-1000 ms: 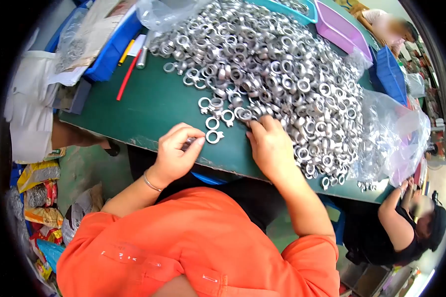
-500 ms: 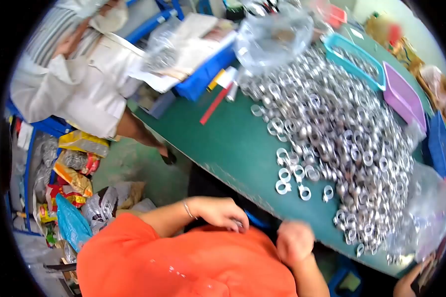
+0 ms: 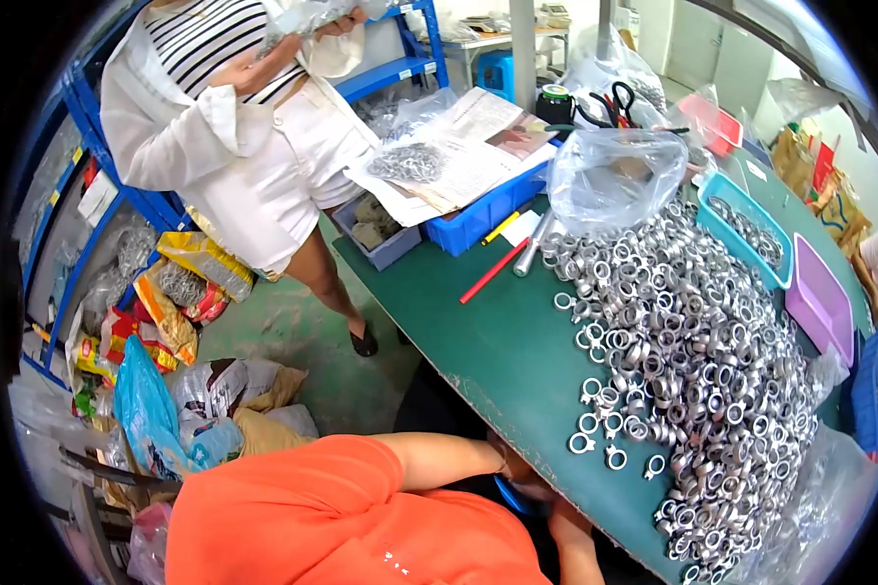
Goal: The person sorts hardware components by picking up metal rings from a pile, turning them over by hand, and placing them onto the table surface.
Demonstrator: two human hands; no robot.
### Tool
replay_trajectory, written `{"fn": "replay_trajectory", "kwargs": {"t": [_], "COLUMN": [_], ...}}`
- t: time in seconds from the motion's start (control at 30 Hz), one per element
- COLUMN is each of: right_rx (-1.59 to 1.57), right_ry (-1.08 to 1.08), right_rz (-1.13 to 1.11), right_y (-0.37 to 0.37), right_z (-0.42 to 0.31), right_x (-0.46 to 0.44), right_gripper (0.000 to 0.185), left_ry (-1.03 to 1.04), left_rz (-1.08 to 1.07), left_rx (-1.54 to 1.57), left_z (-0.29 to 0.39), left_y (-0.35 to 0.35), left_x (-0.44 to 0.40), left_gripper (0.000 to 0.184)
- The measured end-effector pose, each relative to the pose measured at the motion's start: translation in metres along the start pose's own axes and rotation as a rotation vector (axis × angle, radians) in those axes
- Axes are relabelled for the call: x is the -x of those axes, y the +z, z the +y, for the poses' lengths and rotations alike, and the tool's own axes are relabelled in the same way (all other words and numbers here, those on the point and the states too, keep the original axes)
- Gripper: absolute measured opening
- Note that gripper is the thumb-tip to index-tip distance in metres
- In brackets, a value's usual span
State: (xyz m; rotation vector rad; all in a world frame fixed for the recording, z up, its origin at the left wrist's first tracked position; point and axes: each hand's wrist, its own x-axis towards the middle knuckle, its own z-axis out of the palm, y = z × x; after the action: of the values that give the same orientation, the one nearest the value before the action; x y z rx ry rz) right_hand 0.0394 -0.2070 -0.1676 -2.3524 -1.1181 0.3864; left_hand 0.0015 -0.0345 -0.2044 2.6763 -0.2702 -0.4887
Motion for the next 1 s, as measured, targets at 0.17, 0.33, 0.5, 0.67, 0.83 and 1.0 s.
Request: {"fn": "replay_trajectory", "kwargs": {"t": [0.17, 0.33, 0.5, 0.67, 0.83, 1.0], "right_rx": [0.17, 0.15, 0.084, -0.317, -0.143, 0.244], "right_ry": [-0.273, -0.216, -0.27, -0.264, -0.39, -0.244], "right_rz": [-0.139, -0.411, -0.253, -0.4, 0.214, 0.486], "right_y": [0.032, -0.016, -0.014, -0.12, -0.147, -0.129], "right_z": [0.023, -0.005, 0.006, -0.092, -0.076, -0.082], "right_x": [0.025, 0.023, 0.035, 0.03, 0.007, -0.016], "right_gripper": [0.025, 0.013, 0.012, 0.036, 0.029, 0.036], "left_ry": [-0.033, -0.016, -0.036, -0.023, 0.027, 0.104], "left_rz": [-0.347, -0.392, -0.214, -0.257, -0.16, -0.065], "left_rx": [-0.126, -0.146, -0.115, -0.008, 0.072, 0.154], "left_z": [-0.02, -0.029, -0.051, -0.028, -0.011, 0.021], "left_y": [0.054, 0.054, 0.118, 0.051, 0.024, -0.047], "left_x": [0.003, -0.005, -0.014, 0.005, 0.019, 0.062], "left_gripper": [0.036, 0.039, 0.044, 0.042, 0.039, 0.032]}}
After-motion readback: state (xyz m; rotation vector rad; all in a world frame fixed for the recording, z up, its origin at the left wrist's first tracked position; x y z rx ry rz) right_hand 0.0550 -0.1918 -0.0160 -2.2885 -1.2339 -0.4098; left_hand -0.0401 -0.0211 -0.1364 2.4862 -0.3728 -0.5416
